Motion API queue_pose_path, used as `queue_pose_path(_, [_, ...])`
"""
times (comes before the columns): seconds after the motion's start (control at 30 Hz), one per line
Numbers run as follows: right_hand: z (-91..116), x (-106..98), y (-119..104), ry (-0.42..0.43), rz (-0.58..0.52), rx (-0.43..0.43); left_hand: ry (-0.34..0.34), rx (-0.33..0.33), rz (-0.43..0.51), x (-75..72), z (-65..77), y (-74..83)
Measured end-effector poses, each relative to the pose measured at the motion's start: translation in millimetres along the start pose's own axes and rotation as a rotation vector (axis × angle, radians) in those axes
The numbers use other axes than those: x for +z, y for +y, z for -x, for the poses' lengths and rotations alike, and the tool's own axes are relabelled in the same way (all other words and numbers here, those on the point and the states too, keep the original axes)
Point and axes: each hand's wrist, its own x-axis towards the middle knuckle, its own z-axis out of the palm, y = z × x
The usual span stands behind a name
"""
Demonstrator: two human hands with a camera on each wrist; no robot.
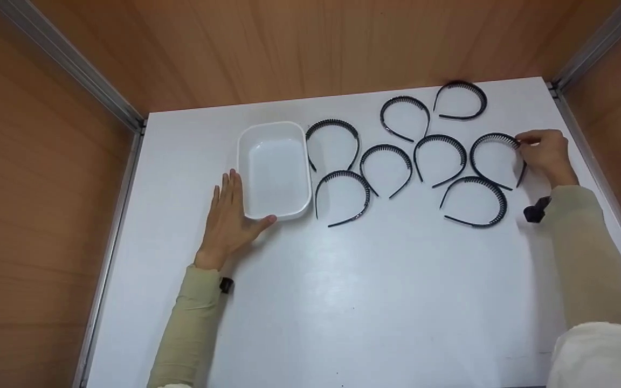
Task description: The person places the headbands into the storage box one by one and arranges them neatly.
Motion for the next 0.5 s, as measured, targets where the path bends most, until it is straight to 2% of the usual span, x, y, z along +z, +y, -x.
queue_pose_path(0.2, [2,-7,-3,-0.014,-0.028,0.038,-0.003,-0.002,0.016,-0.2,1.5,0.0])
queue_pose_path(0.5, [6,-17,-4,-0.054,-0.198,0.066,0.016,0.017,0.002,2.9,2.0,-1.2])
